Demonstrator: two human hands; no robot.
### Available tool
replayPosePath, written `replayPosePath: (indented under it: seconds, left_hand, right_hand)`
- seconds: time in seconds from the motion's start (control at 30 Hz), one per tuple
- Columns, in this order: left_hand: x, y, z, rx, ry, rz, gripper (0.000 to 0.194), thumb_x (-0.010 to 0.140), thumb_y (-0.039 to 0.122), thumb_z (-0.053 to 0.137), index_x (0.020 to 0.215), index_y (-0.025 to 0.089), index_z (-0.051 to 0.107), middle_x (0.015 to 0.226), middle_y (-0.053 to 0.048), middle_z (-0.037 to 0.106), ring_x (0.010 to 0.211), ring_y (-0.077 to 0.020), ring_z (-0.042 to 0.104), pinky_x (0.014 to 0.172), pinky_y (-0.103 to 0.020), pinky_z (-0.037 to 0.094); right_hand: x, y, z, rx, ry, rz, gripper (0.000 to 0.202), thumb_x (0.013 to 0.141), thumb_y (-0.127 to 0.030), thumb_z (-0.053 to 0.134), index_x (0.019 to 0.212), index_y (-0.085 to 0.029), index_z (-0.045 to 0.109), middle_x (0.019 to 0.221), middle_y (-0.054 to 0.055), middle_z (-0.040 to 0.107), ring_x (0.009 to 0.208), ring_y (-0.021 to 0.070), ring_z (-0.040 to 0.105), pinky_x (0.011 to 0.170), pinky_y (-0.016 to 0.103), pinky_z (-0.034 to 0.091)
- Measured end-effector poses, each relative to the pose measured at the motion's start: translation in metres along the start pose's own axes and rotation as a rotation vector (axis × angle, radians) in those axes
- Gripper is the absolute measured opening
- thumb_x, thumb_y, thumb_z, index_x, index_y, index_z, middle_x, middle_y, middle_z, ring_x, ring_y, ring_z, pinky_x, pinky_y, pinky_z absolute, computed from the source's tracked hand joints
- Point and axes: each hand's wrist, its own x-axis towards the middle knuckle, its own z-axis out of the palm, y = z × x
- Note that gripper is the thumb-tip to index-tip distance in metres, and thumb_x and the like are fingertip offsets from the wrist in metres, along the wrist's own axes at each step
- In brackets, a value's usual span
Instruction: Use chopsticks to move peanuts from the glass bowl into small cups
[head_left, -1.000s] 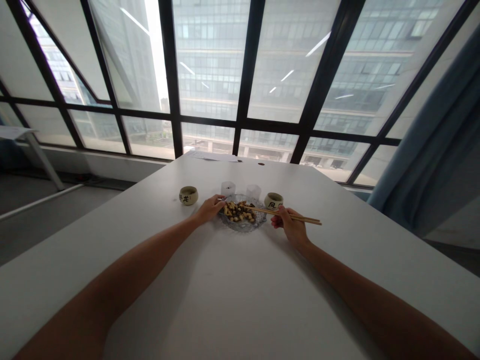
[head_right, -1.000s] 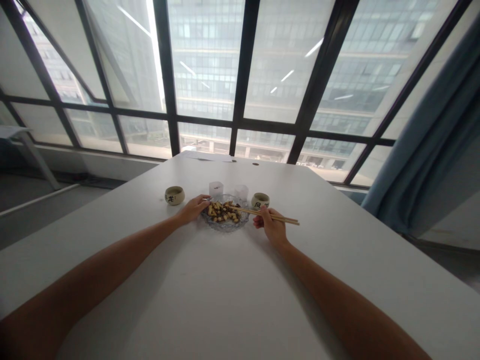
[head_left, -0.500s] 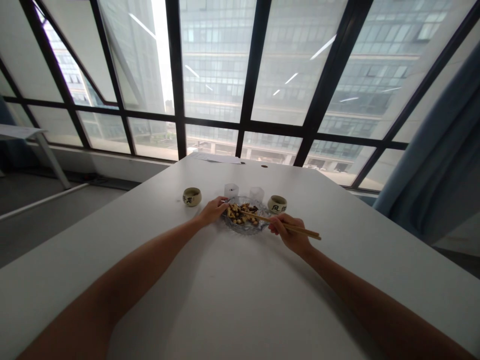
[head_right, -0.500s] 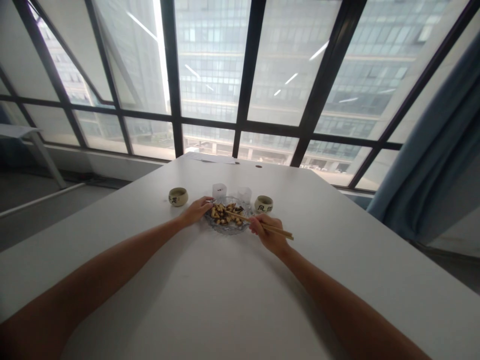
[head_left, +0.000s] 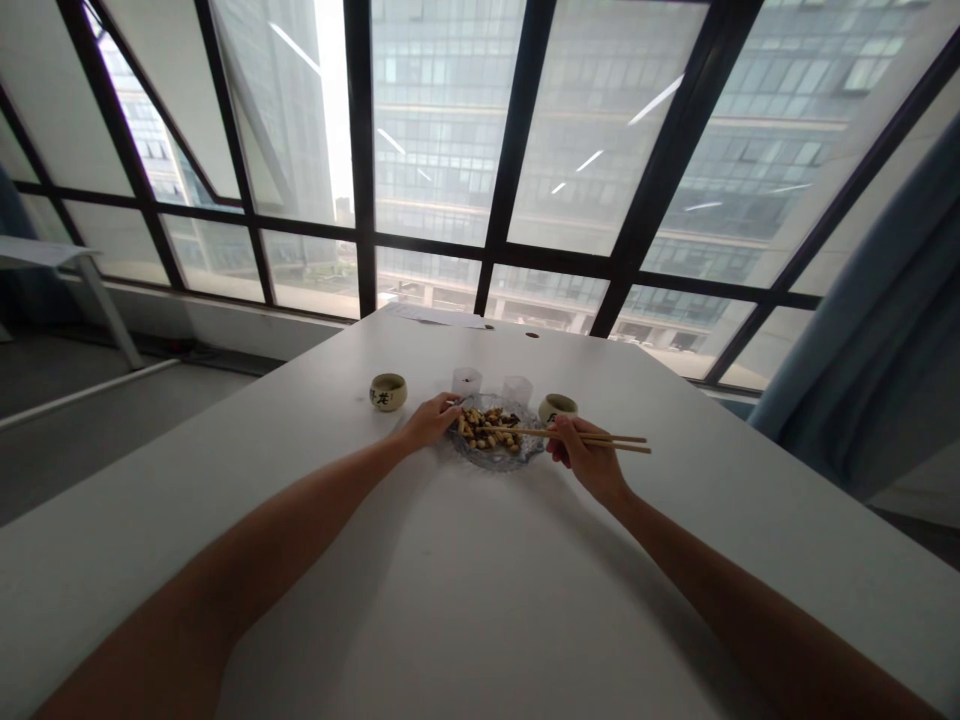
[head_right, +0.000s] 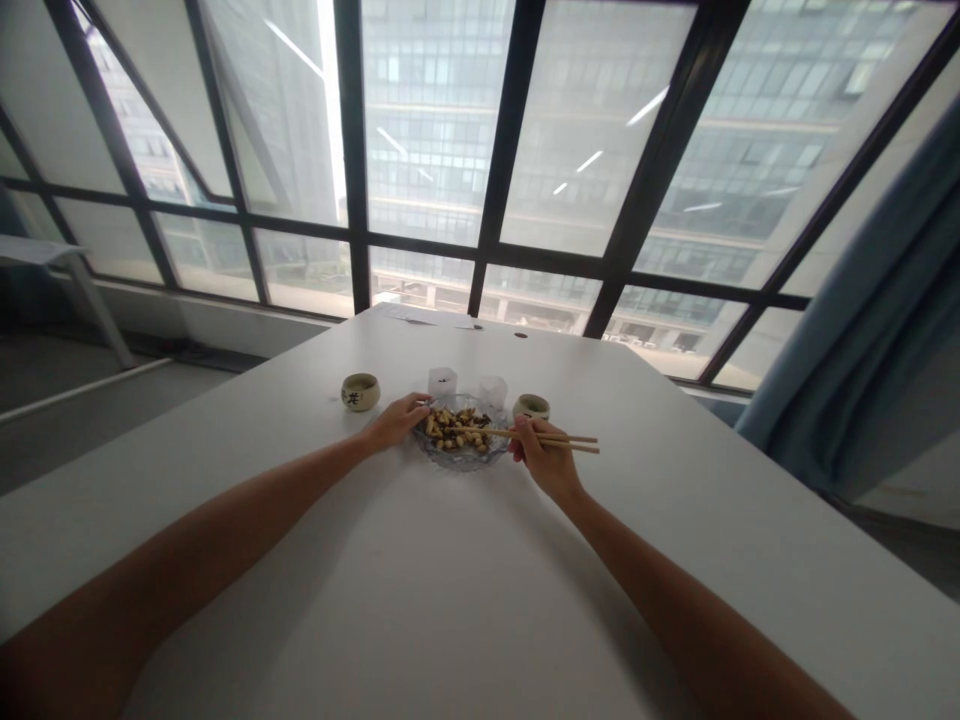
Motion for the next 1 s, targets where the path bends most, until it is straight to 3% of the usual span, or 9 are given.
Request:
replayPosePath:
  seconds: [0.2, 0.37, 0.5, 0.57, 0.67, 0.77, 0.83, 1.0]
  left_hand:
    - [-0.001, 0.004, -0.003, 0.002, -0.005, 0.0, 0.045, 0.088, 0.031, 0.051, 0.128, 0.013, 0.063, 0.112, -0.01, 0.076, 0.103, -0.0227, 0.07, 0.091, -0.032, 0.054]
    - [-0.004, 0.004, -0.002, 0.009, 0.0, 0.015, 0.044, 0.089, 0.031, 0.05, 0.126, 0.013, 0.064, 0.107, -0.009, 0.077, 0.101, -0.0239, 0.071, 0.091, -0.034, 0.054]
    - [-0.003, 0.012, -0.006, 0.059, 0.049, 0.069, 0.043, 0.088, 0.028, 0.051, 0.128, 0.015, 0.061, 0.121, -0.011, 0.072, 0.107, -0.0226, 0.068, 0.093, -0.034, 0.054]
    - [0.0, 0.017, -0.02, 0.167, 0.121, 0.167, 0.045, 0.089, 0.029, 0.051, 0.132, 0.017, 0.058, 0.129, -0.011, 0.067, 0.112, -0.0227, 0.065, 0.097, -0.036, 0.052]
    - [0.006, 0.02, -0.056, 0.471, 0.163, 0.257, 0.055, 0.088, 0.044, 0.058, 0.137, 0.018, 0.055, 0.135, -0.013, 0.063, 0.126, -0.0291, 0.056, 0.11, -0.044, 0.041]
    - [0.012, 0.006, -0.093, 0.73, 0.078, 0.043, 0.084, 0.072, 0.062, 0.071, 0.139, 0.017, 0.053, 0.14, -0.018, 0.059, 0.129, -0.0384, 0.052, 0.111, -0.05, 0.037]
    - [0.015, -0.008, -0.11, 0.752, 0.025, -0.086, 0.095, 0.065, 0.066, 0.074, 0.141, 0.015, 0.05, 0.143, -0.02, 0.056, 0.13, -0.0392, 0.051, 0.108, -0.047, 0.04]
    - [0.017, -0.028, -0.121, 0.664, -0.02, -0.133, 0.085, 0.061, 0.054, 0.078, 0.132, 0.012, 0.059, 0.136, -0.019, 0.06, 0.122, -0.0344, 0.059, 0.102, -0.035, 0.047]
  right_hand:
    - [0.001, 0.011, 0.001, -0.012, -0.031, 0.008, 0.052, 0.082, -0.068, 0.066, 0.069, -0.018, 0.067, 0.057, 0.004, 0.065, 0.045, 0.0125, 0.055, 0.038, 0.023, 0.039]
    - [0.0, 0.013, 0.0, 0.115, 0.068, 0.083, 0.057, 0.073, -0.073, 0.071, 0.072, -0.017, 0.066, 0.054, 0.003, 0.065, 0.042, 0.0128, 0.055, 0.035, 0.023, 0.038]
    - [0.0, 0.016, 0.0, 0.175, 0.132, 0.102, 0.058, 0.069, -0.074, 0.073, 0.07, -0.017, 0.064, 0.052, 0.003, 0.064, 0.04, 0.0129, 0.055, 0.035, 0.023, 0.04]
    - [-0.001, 0.017, -0.001, 0.174, 0.149, 0.09, 0.058, 0.071, -0.074, 0.071, 0.07, -0.017, 0.063, 0.053, 0.004, 0.065, 0.041, 0.0134, 0.055, 0.035, 0.024, 0.042]
    - [-0.004, 0.017, 0.0, 0.157, 0.169, 0.053, 0.056, 0.075, -0.073, 0.068, 0.07, -0.018, 0.063, 0.055, 0.004, 0.065, 0.042, 0.0141, 0.057, 0.037, 0.025, 0.045]
    - [-0.009, 0.016, 0.002, 0.113, 0.163, -0.015, 0.055, 0.079, -0.072, 0.066, 0.071, -0.018, 0.064, 0.055, 0.004, 0.065, 0.044, 0.0143, 0.057, 0.039, 0.026, 0.046]
    - [-0.013, 0.015, 0.004, 0.082, 0.148, -0.067, 0.054, 0.082, -0.071, 0.064, 0.071, -0.018, 0.064, 0.057, 0.004, 0.065, 0.046, 0.014, 0.057, 0.04, 0.026, 0.046]
    - [-0.017, 0.016, 0.004, 0.03, 0.121, -0.118, 0.049, 0.086, -0.067, 0.063, 0.074, -0.019, 0.065, 0.058, 0.003, 0.066, 0.048, 0.0145, 0.058, 0.042, 0.026, 0.047]
